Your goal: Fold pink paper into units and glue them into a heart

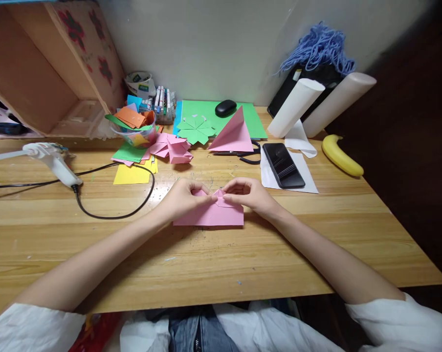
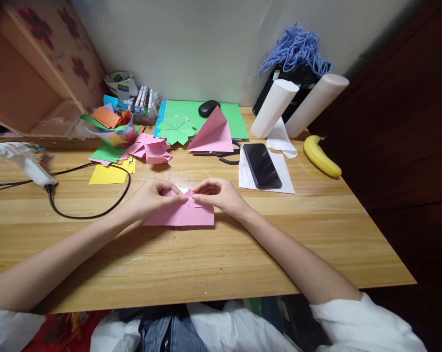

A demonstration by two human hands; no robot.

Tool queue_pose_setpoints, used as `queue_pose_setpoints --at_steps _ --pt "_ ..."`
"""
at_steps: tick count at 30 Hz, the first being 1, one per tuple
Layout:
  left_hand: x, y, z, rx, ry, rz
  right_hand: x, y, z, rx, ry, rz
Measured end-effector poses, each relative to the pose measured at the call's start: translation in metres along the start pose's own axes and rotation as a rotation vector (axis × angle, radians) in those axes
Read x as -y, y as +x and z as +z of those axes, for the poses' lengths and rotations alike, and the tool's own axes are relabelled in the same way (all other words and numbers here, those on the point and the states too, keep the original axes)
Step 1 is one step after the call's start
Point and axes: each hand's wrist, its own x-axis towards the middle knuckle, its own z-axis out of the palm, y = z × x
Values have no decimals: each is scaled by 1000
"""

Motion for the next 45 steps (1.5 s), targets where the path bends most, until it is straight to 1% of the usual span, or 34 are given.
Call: queue_pose_setpoints --at_steps 3,6,9,13,15,22,27,30,32,35,38,40,42,45 --pt "2 0 2 -4 -33 27 -1 -3 6 -116 -108 -77" --pt "5 0 3 42 -116 37 0 -8 11 -233 -271 -199" --pt "6 0 6 87 -187 38 0 -12 14 -275 -462 -370" --pt "8 1 9 114 -214 37 -5 -13 12 -274 -692 -663" --pt "8 1 10 115 -214 41 -8 -12 10 -260 -792 -748" --pt "6 1 9 96 -251 50 -8 -11 7 -258 -1193 -916" --pt "8 2 11 125 -277 25 -5 -12 6 -183 -1373 -981" --pt "11 3 11 116 -271 25 -5 -12 6 -150 -1381 -981" --pt "11 3 11 103 -265 33 -6 -13 7 -143 -1324 -951" --pt "9 3 10 76 -264 18 -5 -13 8 -166 -1080 -815" --pt "6 2 8 -6 -236 24 -3 -12 8 -220 -774 -618" --pt "5 2 7 -54 -219 42 -1 -12 8 -226 -634 -527" --pt "5 1 6 -52 -216 51 0 -12 9 -208 -567 -508" --pt "6 2 5 3 -234 59 0 -12 10 -183 -576 -610"
